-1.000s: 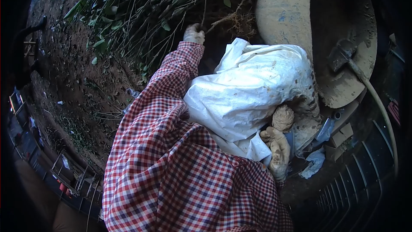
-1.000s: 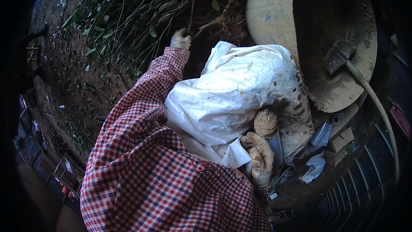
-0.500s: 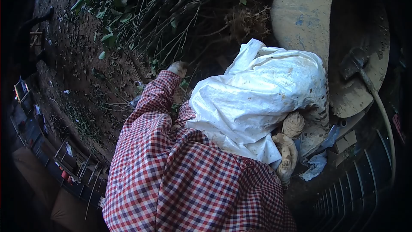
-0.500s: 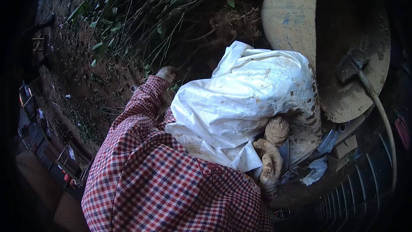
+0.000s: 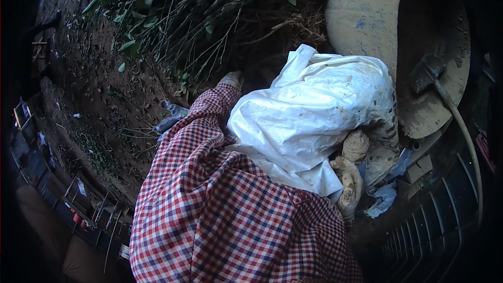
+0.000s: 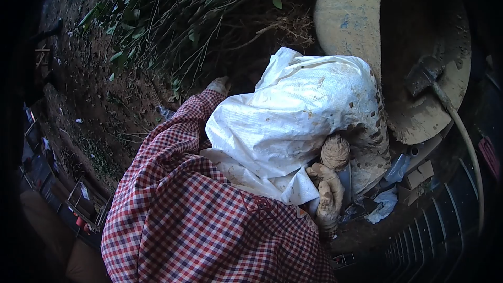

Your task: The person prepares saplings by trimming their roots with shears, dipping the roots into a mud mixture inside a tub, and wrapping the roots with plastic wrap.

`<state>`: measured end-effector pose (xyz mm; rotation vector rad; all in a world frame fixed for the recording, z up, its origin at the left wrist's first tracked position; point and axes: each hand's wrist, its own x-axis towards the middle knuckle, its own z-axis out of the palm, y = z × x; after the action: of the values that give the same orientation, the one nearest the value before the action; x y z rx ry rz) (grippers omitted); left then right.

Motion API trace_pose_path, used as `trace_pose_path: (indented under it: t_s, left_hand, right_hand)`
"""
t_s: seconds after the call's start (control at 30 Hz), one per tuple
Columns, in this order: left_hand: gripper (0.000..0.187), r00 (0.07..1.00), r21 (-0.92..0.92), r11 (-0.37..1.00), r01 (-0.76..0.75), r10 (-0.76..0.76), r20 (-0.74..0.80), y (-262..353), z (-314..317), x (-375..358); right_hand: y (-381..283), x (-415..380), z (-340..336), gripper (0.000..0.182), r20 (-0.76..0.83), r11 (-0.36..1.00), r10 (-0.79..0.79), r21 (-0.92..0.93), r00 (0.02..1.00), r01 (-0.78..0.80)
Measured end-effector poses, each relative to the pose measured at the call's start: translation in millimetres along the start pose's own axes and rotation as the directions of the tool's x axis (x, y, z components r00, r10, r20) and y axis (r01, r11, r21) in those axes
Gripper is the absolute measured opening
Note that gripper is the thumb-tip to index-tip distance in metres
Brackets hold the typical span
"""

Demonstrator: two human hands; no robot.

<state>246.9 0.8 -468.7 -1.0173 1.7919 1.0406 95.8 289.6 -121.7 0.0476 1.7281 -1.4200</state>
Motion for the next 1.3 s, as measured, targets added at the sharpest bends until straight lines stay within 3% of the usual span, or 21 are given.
trace_pose_path:
  t_s: [0.07, 0.2, 0.27, 0.3, 0.47, 0.5, 0.6, 0.63, 0.7, 0.77, 0.87, 0.93, 1.1, 1.3]
  left_hand:
    - [0.039, 0.987, 0.057, 0.99, -0.13, 0.134, -0.089, -10.3, 2.2, -8.4]
    - [0.029, 0.916, 0.004, 0.962, -0.274, 0.263, -0.302, 15.7, -11.2, -32.8]
    - [0.028, 0.846, -0.02, 0.936, -0.352, 0.309, -0.435, 38.9, -26.4, -35.7]
    - [0.03, 0.858, -0.02, 0.938, -0.345, 0.307, -0.412, 55.2, -48.0, -45.1]
    - [0.036, 0.801, 0.154, 0.937, -0.314, 0.349, -0.486, 93.1, -93.1, -24.0]
    - [0.04, 0.827, 0.146, 0.945, -0.292, 0.326, -0.458, 96.8, -99.1, -12.4]
    - [0.048, 0.769, 0.119, 0.96, -0.254, 0.276, -0.577, 85.3, -95.0, 38.0]
    - [0.058, 0.826, 0.037, 0.987, -0.158, 0.153, -0.543, 92.3, -100.1, 42.0]
    - [0.061, 0.871, 0.057, 0.997, -0.05, 0.072, -0.485, 106.1, -110.2, 41.0]
    - [0.065, 0.895, 0.122, 0.992, 0.02, 0.036, -0.444, 119.5, -123.1, 28.0]
    - [0.066, 0.869, 0.232, 0.972, 0.024, 0.095, -0.486, 121.4, -124.9, 36.7]
    - [0.068, 0.865, 0.145, 0.989, 0.038, 0.04, -0.5, 133.8, -131.4, 21.2]
    - [0.083, 0.894, 0.185, 0.982, -0.027, 0.106, -0.435, 124.8, -131.0, 24.4]
    - [0.081, 0.9, 0.129, 0.992, -0.015, 0.069, -0.43, 126.4, -136.9, 25.9]
  right_hand:
    - [-0.1, -0.7, -3.7, 0.059, -0.01, 1.0, -0.011, -0.023, 1.0, 0.011]
    - [-3.8, -6.3, -1.5, 0.065, -0.047, 0.997, 0.023, -0.074, 0.999, -0.026]
    - [-6.7, -4.4, -2.3, 0.048, -0.002, 1.0, 0.011, 0.022, 1.0, -0.011]
    - [-7.6, -3.7, -2.6, 0.041, 0.021, 0.998, 0.003, 0.07, 1.0, -0.004]
    - [-0.5, -1.1, -2.0, 0.041, 0.041, 0.99, -0.054, 0.135, 0.998, 0.048]
    - [0.0, -1.9, -1.1, 0.042, 0.032, 0.989, -0.048, 0.144, 0.998, 0.043]
    - [2.8, -2.8, -8.5, 0.043, 0.097, 0.991, -0.029, 0.135, 0.995, 0.016]
    - [1.2, -1.3, -7.0, 0.043, 0.091, 0.989, -0.024, 0.147, 0.996, 0.01]
    - [-3.4, -4.4, -1.5, 0.043, 0.074, 0.985, -0.003, 0.172, 0.997, -0.01]
    - [-5.4, -6.4, -8.1, 0.042, 0.095, 0.997, 0.029, 0.063, 0.995, -0.035]
    - [-14.6, -2.6, -7.7, 0.043, 0.14, 0.997, -0.073, -0.017, 0.987, 0.076]
    - [-19.7, -2.2, -3.8, 0.045, 0.16, 0.98, -0.192, -0.022, 0.968, 0.198]
    - [-26.1, 0.6, -8.1, 0.041, 0.147, 0.887, -0.365, -0.247, 0.919, 0.391]
    - [-22.5, -5.9, -11.4, 0.032, 0.026, 0.874, -0.36, -0.34, 0.933, 0.346]
